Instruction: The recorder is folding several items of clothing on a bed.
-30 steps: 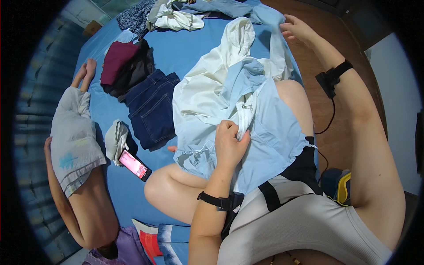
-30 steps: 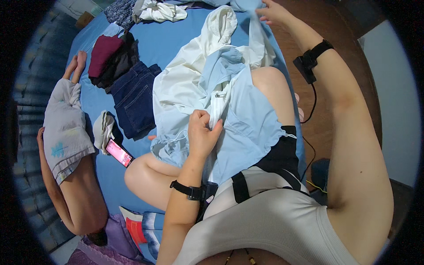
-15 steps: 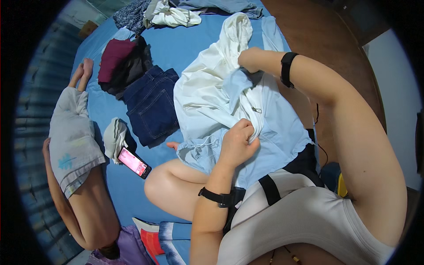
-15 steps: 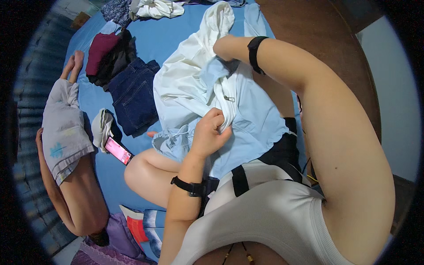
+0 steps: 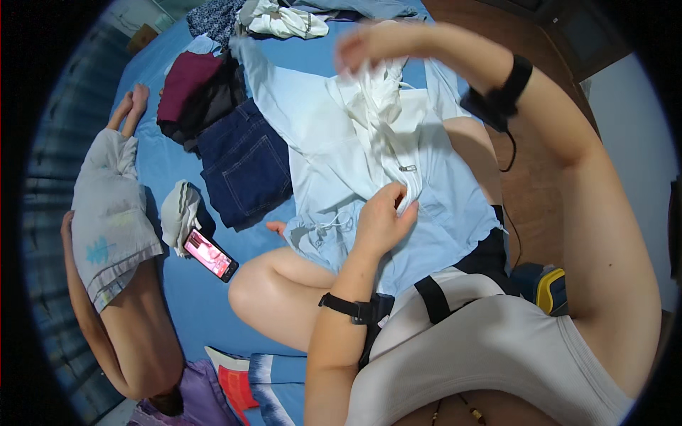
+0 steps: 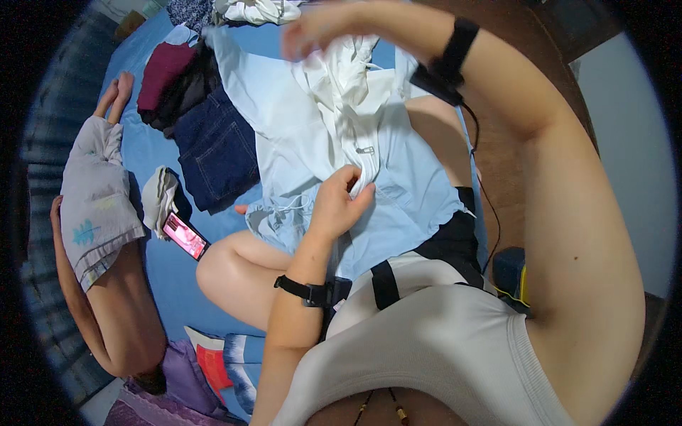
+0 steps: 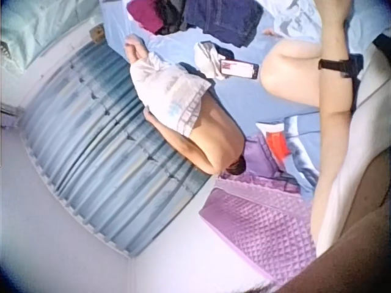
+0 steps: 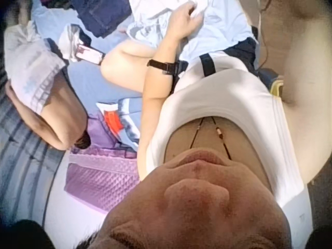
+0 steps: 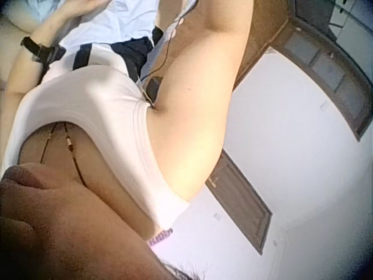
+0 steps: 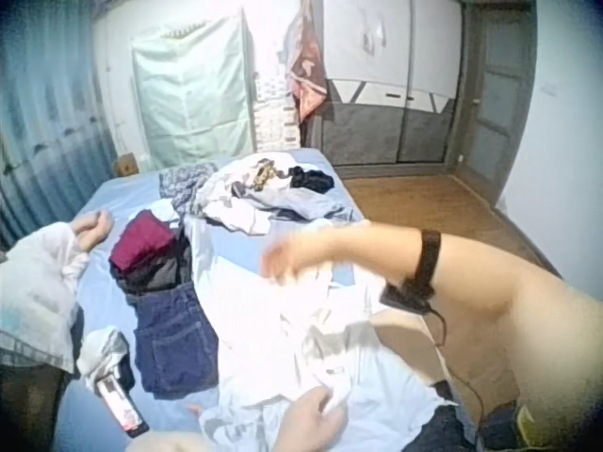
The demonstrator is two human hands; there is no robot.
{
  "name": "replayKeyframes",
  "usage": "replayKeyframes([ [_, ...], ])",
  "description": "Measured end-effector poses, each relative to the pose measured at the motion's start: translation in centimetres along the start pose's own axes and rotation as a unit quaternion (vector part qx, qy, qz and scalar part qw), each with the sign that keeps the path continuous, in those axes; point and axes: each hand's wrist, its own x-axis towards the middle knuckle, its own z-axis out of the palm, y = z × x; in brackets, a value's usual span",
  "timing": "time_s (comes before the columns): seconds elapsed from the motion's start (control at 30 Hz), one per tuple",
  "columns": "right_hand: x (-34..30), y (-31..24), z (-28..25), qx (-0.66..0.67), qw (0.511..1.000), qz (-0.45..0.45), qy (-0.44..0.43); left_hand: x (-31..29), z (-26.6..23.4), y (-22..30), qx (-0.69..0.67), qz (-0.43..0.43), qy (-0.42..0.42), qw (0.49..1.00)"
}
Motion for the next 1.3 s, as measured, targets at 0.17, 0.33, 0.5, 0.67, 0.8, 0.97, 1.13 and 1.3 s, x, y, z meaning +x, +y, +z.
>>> replayKeyframes([
  [0.17, -6.8, 3.3, 9.1, -0.149, 0.961, 0.059, -0.226, -0.2, -0.4, 0.1, 0.005, -0.054, 0.002, 0.999],
  [0.33, -11.0, 4.8, 10.6, 0.038, 0.970, 0.159, -0.182, -0.4, -0.7, 1.1, 0.078, 0.020, -0.028, 0.996],
  [0.5, -12.2, 6.0, 12.6, 0.060, 0.969, 0.206, -0.126, -0.6, -0.4, 1.2, 0.084, 0.048, -0.041, 0.994],
  [0.67, -11.7, 4.4, 13.0, 0.086, 0.950, 0.272, -0.128, -0.8, -0.2, 1.2, 0.068, 0.019, -0.053, 0.996],
  [0.8, -11.8, 5.1, 13.9, 0.126, 0.949, 0.277, -0.088, -0.7, -0.1, 1.1, 0.090, -0.046, -0.077, 0.992],
  [0.97, -12.2, 5.4, 13.5, 0.009, 0.982, 0.177, -0.070, -0.5, 0.0, 0.9, 0.124, -0.061, -0.079, 0.987],
  [1.13, -12.8, 4.2, 15.2, -0.203, 0.979, 0.004, -0.006, -0.7, 0.3, 0.1, 0.140, -0.002, -0.066, 0.988],
  [1.3, -12.3, 3.5, 14.1, -0.134, 0.986, 0.076, -0.057, -0.7, 0.1, 0.6, 0.117, 0.010, -0.057, 0.991],
])
